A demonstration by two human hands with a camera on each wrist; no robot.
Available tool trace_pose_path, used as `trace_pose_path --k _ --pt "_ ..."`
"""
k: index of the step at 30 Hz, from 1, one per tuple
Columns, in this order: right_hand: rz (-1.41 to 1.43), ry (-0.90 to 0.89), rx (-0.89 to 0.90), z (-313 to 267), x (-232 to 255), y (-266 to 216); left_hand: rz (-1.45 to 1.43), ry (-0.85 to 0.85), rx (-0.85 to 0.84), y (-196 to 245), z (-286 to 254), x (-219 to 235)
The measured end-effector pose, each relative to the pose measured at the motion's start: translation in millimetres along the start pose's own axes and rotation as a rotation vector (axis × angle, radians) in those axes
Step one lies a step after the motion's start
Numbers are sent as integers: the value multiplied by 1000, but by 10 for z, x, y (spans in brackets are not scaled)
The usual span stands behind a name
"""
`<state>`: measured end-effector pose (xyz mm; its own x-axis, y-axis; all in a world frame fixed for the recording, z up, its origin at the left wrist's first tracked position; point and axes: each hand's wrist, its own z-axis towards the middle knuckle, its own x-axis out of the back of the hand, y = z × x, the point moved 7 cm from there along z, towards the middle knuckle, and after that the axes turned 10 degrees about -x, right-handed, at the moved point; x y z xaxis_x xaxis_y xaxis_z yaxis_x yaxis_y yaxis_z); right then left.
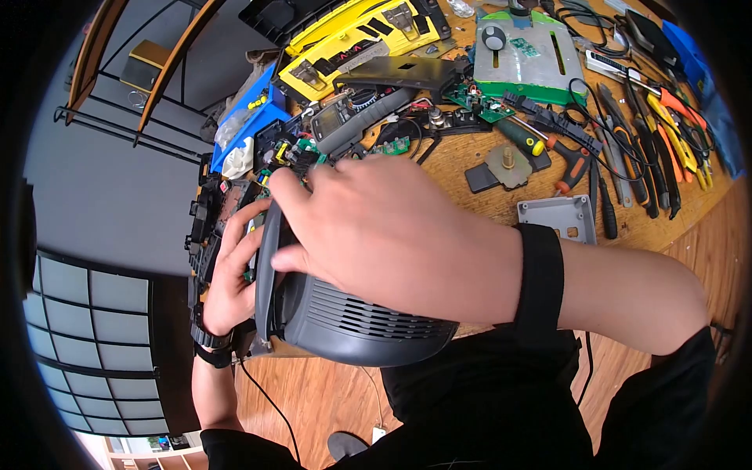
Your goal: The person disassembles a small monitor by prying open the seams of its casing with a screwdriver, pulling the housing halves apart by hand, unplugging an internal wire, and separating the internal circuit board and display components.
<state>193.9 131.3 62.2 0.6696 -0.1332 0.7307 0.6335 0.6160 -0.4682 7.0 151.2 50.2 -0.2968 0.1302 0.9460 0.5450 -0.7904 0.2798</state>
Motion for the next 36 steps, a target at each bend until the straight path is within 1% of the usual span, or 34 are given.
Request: trace_pose_path --k 2,3,5,6,8,9,11,12,14,15,17,18,20,24,26,27,29,32,34,36 --pt "-71 -418 -211 -8 -152 112 2 -7 -3 -2 0 1" --pt "-71 -417 -211 -30 -218 151 0 -6 -5 -3 1 2" --pt "-136 24 56 -21 -95 37 -2 -4 -6 1 5 9" --pt "-135 23 57 -28 -103 56 11 -10 -3 9 8 16" --pt "-119 113 143 -46 -42 33 23 -17 -1 19 14 25" --pt "-120 113 142 -55 -53 28 29 -22 3 20 19 26" --pt "5 117 60 -21 -21 28 35 -28 5 17 30 19" --pt "5 118 60 5 32 5 35 -13 -1 16 32 18" --pt "-69 -354 -171 23 -162 135 36 0 -7 20 32 26" --pt "-69 -353 -172 7 -207 163 33 -9 -4 20 30 24" --pt "-101 55 56 4 -54 55 30 -17 0 18 28 23" --pt "-101 54 56 2 -68 72 35 -18 -4 21 28 26" --pt "-175 208 147 -16 8 37 39 -21 -7 28 28 29" --pt "-138 189 144 -46 15 56 38 -18 -8 22 30 24" --pt "-155 119 84 -54 -30 113 37 -12 -16 23 28 20" --pt "-157 118 86 -65 -14 111 35 -7 -20 25 31 23" --pt "-100 55 48 -72 -11 121 39 1 -24 20 28 28" --pt "-19 26 28 -95 -10 115 21 43 -40 16 17 19" --pt "-2 43 27 -110 -27 113 11 96 -48 30 7 29" --pt "16 59 28 -130 -35 104 5 108 -46 32 2 20"
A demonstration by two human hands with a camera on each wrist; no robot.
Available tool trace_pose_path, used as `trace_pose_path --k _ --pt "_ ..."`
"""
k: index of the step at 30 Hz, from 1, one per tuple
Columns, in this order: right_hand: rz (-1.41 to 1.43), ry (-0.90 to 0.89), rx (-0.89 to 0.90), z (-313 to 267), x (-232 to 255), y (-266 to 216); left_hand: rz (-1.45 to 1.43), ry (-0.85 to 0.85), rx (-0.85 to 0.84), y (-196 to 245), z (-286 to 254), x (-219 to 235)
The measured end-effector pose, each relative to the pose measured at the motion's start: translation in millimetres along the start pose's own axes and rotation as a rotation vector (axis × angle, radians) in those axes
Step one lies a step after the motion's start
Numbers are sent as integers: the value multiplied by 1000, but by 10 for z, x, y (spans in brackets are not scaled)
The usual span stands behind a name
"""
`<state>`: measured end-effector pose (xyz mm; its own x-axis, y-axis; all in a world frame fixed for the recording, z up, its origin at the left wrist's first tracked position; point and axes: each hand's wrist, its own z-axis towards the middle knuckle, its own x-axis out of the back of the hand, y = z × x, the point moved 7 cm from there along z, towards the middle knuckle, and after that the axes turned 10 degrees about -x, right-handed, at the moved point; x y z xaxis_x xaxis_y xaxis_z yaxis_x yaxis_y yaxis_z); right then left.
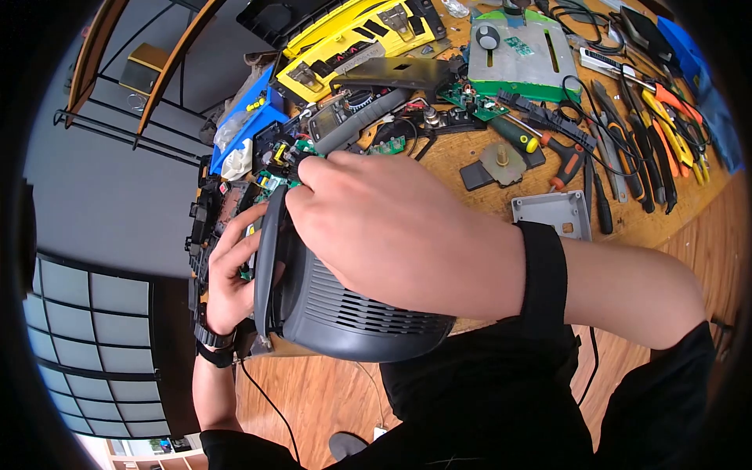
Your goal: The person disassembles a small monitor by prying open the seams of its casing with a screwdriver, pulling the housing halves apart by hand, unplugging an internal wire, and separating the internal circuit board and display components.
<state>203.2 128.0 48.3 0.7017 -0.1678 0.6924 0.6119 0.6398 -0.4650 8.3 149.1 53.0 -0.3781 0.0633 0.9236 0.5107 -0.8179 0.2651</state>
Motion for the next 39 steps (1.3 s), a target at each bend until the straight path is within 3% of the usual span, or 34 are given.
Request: trace_pose_path --k 18,21,23,32,39 --pt "-5 4 33 16 -8 -29 17 5 -7 7 -2 14" --pt "-37 -36 58 23 8 -81 40 -43 -10 38 30 30" --pt "-67 -223 -114 21 -110 -31 51 -70 -7 34 30 27" --pt "25 -29 11 -3 -61 -67 54 -86 -5 20 25 7" --pt "46 -57 -58 14 -78 3 37 -69 -9 10 9 3"
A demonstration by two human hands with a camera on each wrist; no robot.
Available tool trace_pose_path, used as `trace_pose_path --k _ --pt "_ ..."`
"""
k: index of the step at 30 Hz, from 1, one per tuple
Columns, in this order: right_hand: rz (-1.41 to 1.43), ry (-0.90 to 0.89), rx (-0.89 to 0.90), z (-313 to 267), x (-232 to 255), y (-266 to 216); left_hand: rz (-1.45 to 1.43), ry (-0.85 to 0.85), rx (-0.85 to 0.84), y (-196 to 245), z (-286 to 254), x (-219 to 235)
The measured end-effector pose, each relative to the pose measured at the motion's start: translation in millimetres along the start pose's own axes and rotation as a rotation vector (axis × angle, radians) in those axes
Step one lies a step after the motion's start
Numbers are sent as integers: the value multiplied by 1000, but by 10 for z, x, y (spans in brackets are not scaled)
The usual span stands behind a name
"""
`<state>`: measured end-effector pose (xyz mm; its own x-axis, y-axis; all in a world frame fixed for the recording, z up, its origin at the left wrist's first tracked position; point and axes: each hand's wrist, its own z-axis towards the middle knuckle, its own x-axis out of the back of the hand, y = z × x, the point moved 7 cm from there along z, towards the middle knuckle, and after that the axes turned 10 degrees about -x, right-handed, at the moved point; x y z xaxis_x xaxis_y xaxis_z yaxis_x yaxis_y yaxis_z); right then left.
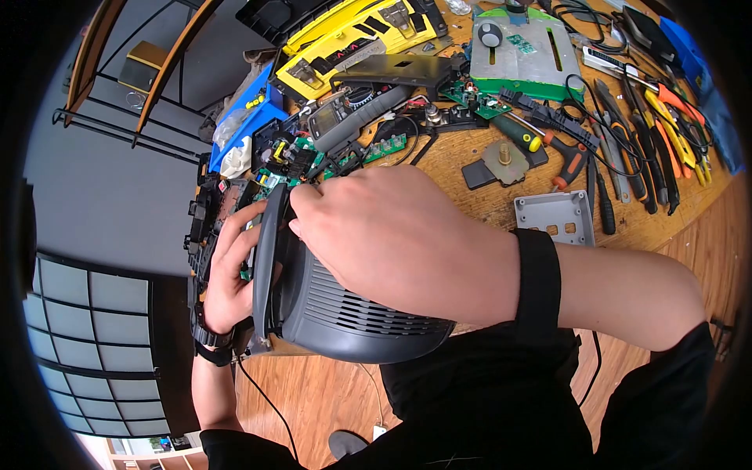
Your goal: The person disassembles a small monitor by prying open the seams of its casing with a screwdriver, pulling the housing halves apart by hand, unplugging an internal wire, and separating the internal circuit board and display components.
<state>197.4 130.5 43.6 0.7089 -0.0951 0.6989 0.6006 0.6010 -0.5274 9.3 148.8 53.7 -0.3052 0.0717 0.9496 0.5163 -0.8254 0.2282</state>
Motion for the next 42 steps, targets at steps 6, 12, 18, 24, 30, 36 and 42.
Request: trace_pose_path --k 6,12,18,24,30,36,42 --pt "8 43 3 2 57 16 60 -70 -15 59 93 24" --pt "79 49 -143 -59 244 167 -52 12 -25 -10 128 27" --pt "281 -10 -244 -161 488 295 -136 177 14 -15 220 40" --pt "372 -70 -468 -379 592 482 -147 212 53 -64 196 6" --pt "516 105 -369 -423 639 564 -184 229 77 -96 175 -38" --pt "536 20 -491 -433 604 573 -292 250 98 -180 183 -57" --pt "513 27 -519 -487 655 619 -708 187 107 -371 137 -90"
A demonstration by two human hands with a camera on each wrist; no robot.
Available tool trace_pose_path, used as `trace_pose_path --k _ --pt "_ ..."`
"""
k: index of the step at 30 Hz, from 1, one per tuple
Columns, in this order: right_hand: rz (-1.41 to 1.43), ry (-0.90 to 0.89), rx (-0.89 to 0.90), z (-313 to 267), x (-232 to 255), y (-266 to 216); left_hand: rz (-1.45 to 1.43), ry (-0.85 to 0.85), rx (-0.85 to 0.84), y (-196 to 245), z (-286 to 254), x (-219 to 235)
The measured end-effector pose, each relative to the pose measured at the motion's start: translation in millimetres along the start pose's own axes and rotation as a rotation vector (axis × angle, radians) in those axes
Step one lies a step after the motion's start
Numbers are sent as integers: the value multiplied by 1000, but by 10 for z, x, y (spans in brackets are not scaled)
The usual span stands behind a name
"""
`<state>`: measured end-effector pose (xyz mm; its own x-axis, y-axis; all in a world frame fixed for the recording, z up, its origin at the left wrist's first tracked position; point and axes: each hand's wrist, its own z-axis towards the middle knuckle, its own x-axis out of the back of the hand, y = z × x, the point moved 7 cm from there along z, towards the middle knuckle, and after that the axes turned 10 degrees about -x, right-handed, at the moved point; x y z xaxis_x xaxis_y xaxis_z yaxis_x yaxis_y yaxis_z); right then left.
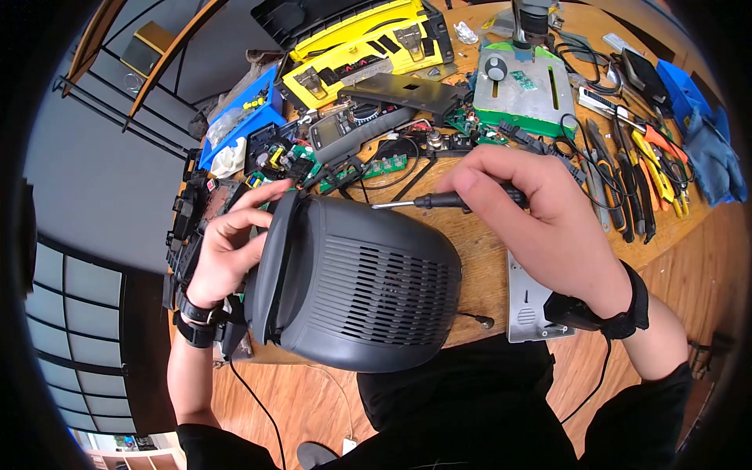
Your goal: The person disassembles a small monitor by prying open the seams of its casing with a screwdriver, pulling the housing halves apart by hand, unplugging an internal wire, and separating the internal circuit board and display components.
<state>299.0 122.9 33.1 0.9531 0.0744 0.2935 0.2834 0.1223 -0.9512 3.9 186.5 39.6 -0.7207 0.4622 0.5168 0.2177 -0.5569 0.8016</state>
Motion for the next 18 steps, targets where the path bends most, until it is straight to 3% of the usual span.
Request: trace_pose_path --k 6,10,12,14,16,18 --pt "-56 6 -143 -121 182 28 -146 328 144 72 -236 450" --pt "-192 60 -178 -285 476 193 -48 408 -15 644 -604 460" --pt "-153 80 -262 -336 610 244 -58 321 -76 928 -576 262" --pt "-85 89 -341 -369 728 327 105 123 -128 1191 -473 67" --pt "-63 95 -313 -371 761 386 215 -120 -164 1443 -261 -209" --pt "-72 108 -293 -397 810 406 280 -208 -241 1615 -75 -464"
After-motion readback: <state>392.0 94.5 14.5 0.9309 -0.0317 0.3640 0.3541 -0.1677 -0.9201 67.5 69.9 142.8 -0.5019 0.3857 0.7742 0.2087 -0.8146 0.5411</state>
